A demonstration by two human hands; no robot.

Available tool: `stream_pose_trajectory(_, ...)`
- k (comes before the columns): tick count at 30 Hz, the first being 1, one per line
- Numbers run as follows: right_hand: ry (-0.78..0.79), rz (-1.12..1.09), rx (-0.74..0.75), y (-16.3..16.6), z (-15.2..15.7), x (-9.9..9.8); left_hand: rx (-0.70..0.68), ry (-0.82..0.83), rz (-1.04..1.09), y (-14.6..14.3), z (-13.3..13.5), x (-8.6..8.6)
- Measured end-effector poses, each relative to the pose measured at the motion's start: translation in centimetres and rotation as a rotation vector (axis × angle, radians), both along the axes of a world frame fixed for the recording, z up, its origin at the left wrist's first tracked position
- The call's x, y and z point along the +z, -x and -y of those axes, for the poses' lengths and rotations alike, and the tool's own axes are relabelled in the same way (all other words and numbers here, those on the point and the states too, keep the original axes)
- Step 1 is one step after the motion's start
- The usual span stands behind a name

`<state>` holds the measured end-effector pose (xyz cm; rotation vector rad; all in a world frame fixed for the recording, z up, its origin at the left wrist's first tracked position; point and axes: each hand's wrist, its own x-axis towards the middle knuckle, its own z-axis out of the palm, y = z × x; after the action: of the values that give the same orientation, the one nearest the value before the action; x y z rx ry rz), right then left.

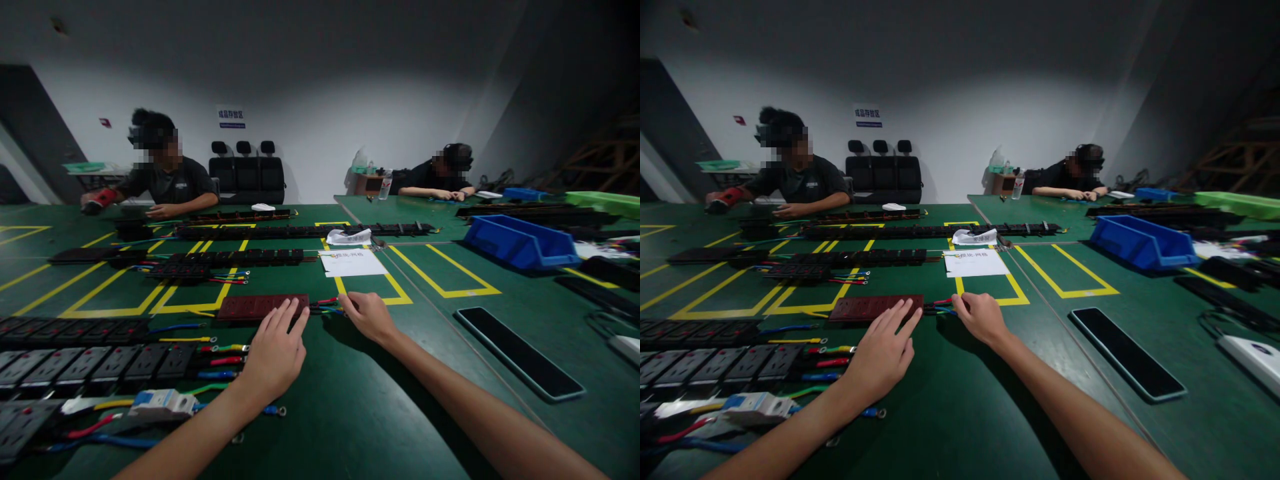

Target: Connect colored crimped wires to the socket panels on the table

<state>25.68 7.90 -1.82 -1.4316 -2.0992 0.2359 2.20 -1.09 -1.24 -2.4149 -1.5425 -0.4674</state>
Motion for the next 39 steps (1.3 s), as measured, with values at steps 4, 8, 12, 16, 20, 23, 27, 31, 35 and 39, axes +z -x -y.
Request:
stream_pose_trajectory(4, 0.015, 0.01, 0.104, -0.1, 0.04, -0.12, -0.006, -0.003, 0.021, 0.07, -0.05, -0.2)
stream_pose_trajectory(8, -0.004, 0.015, 0.092, -0.07, 0.02, -0.26, -0.006, -0.002, 0.012, 0.0, -0.04, -0.16)
stream_pose_trajectory(12, -0.033, -0.004, 0.001, -0.07, -0.06, -0.33, 0.002, 0.003, 0.001, -0.01, -0.07, -0.14)
stream_pose_trajectory(16, -0.033, 0.0, -0.068, -0.14, -0.18, -0.41, -0.003, -0.007, 0.019, 0.04, -0.13, -0.25)
stream_pose_trajectory(20, -0.059, 0.016, -0.134, -0.15, -0.2, -0.48, -0.003, -0.006, 0.022, 0.08, -0.1, -0.3)
stream_pose_trajectory(23, -0.069, 0.014, -0.183, -0.13, -0.16, -0.49, -0.003, -0.004, 0.027, 0.08, -0.07, -0.24)
stream_pose_trajectory(27, -0.057, 0.029, -0.187, -0.09, -0.12, -0.32, 0.001, 0.006, 0.014, 0.01, -0.07, -0.04)
stream_pose_trajectory(31, -0.017, 0.035, -0.1, 0.03, -0.09, -0.06, 0.002, -0.004, -0.01, -0.06, -0.09, 0.05)
stream_pose_trajectory(35, 0.004, 0.002, -0.047, 0.11, -0.08, 0.02, -0.002, -0.012, -0.002, -0.04, -0.06, 0.04)
stream_pose_trajectory(39, -0.02, 0.033, -0.051, 0.06, -0.23, -0.21, -0.002, 0.004, 0.007, -0.04, 0.02, 0.08)
